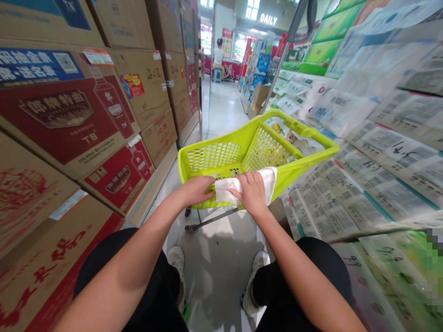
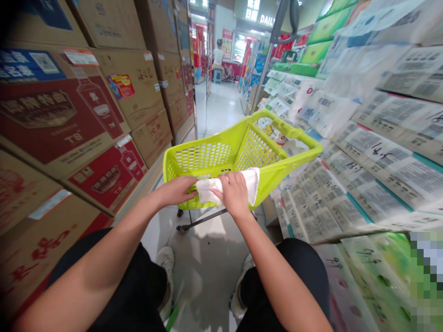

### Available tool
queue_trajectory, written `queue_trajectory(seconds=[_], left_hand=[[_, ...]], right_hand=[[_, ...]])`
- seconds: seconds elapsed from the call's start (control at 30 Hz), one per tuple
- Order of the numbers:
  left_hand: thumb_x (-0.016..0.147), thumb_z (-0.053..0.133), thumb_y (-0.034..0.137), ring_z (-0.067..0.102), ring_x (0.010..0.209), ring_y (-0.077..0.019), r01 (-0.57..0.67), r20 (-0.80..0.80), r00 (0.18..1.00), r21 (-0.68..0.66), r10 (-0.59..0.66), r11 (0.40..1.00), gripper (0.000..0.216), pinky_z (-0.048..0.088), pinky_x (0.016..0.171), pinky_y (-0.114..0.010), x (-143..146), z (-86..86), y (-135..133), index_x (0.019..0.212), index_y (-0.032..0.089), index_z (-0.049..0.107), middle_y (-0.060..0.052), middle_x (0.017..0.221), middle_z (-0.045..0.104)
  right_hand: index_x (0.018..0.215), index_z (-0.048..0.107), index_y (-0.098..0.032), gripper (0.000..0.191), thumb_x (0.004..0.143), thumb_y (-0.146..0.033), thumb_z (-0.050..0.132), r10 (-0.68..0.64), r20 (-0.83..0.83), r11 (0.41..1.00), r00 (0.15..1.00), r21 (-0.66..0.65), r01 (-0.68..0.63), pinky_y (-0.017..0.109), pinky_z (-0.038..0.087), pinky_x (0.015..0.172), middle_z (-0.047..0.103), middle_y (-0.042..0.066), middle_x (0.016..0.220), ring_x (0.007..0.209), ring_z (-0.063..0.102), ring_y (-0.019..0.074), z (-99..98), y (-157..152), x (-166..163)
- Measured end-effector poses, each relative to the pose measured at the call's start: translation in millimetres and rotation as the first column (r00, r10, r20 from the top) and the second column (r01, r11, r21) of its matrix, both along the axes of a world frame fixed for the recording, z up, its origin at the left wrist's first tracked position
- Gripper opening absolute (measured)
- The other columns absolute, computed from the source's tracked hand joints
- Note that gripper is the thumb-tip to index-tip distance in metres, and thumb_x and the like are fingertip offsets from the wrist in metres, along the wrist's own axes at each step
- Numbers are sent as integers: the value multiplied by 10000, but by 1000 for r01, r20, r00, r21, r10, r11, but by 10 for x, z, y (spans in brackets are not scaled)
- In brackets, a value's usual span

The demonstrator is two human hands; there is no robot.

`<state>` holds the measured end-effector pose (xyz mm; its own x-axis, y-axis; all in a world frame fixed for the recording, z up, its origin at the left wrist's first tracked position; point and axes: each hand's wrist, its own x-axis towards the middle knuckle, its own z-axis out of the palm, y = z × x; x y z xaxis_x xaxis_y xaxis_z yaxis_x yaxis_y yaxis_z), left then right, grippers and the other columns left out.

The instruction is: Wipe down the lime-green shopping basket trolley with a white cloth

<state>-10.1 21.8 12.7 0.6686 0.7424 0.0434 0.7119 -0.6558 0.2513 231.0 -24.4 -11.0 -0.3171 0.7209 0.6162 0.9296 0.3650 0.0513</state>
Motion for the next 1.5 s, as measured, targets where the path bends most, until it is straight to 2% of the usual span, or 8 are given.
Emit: queue_trajectory(seconds=[0.23, 0.43, 0.57, 0.77, 0.9, 1.1, 1.27, 1.5], left_hand=[[836, 599, 304, 719, 1002, -308, -58, -41, 997, 26, 59, 998, 275, 537, 852, -368, -91, -5, 81, 1039, 151, 702, -151, 1084, 758], [875, 584, 446, 718, 929, -310, -147, -13, 989, 107, 150, 983, 331, 502, 750, -365, -28, -19, -21, 1002, 170, 715, -147, 1023, 762], [998, 416, 563, 668, 773, -232, -64, 95, 994, 18, 62, 998, 503, 448, 700, -327, -142, -32, 60, 872, 165, 696, -120, 861, 737], [1029, 340, 595, 560, 622, -168, -15, 207, 978, -73, 29, 997, 601, 379, 631, -297, -358, 20, 181, 684, 174, 594, -76, 688, 658], [1028, 292, 603, 531, 560, -168, -86, 156, 983, -97, 100, 992, 642, 366, 600, -306, -457, 39, 230, 607, 189, 544, -67, 602, 608], [1055, 164, 538, 702, 805, -282, -380, -73, 916, 160, 395, 911, 681, 423, 654, -341, -239, 140, 12, 782, 171, 669, -157, 858, 728], [1062, 241, 517, 711, 952, -289, -271, -12, 958, 289, 287, 918, 544, 445, 702, -351, 186, 149, -283, 1041, 178, 666, -132, 1066, 737], [1051, 261, 499, 718, 939, -275, -338, 30, 939, 251, 342, 907, 518, 384, 631, -340, 190, 106, -223, 1001, 201, 683, -108, 1057, 765]], right_hand=[[1201, 679, -198, 513, 959, -643, 594, -101, -24, 993, 995, 53, 102, 571, 291, 1206, 655, 128, 1130, 1161, 543, 334, 243, 123, 810], [1354, 616, -184, 758, 886, -780, 591, 32, -38, 996, 999, -80, -35, 597, 271, 1224, 629, 154, 1255, 1227, 517, 358, 194, -88, 323], [1477, 536, -202, 647, 994, -633, 521, 106, 3, 987, 994, -120, -105, 535, 267, 1250, 600, 145, 1377, 1316, 495, 325, 184, -167, 182], [1211, 674, -196, 391, 1031, -470, 462, -224, -46, 970, 974, 84, 227, 550, 295, 1217, 648, 142, 1247, 1231, 535, 316, 409, -90, 931], [1278, 626, -171, 421, 1020, -458, 459, -304, -152, 922, 940, 200, 331, 593, 242, 1240, 599, 166, 1367, 1347, 478, 327, 563, -100, 1312], [1374, 565, -141, 513, 1011, -492, 475, -237, -140, 959, 961, 122, 254, 644, 239, 1238, 570, 199, 1395, 1422, 407, 378, 475, -250, 871], [1501, 495, -189, 560, 1012, -460, 513, -4, -30, 1000, 1000, -12, 4, 565, 288, 1255, 566, 160, 1469, 1444, 428, 337, 276, -319, 447], [1396, 580, -181, 461, 1009, -409, 477, -258, -143, 944, 956, 174, 281, 614, 230, 1246, 575, 177, 1469, 1448, 438, 352, 459, -215, 1022]])
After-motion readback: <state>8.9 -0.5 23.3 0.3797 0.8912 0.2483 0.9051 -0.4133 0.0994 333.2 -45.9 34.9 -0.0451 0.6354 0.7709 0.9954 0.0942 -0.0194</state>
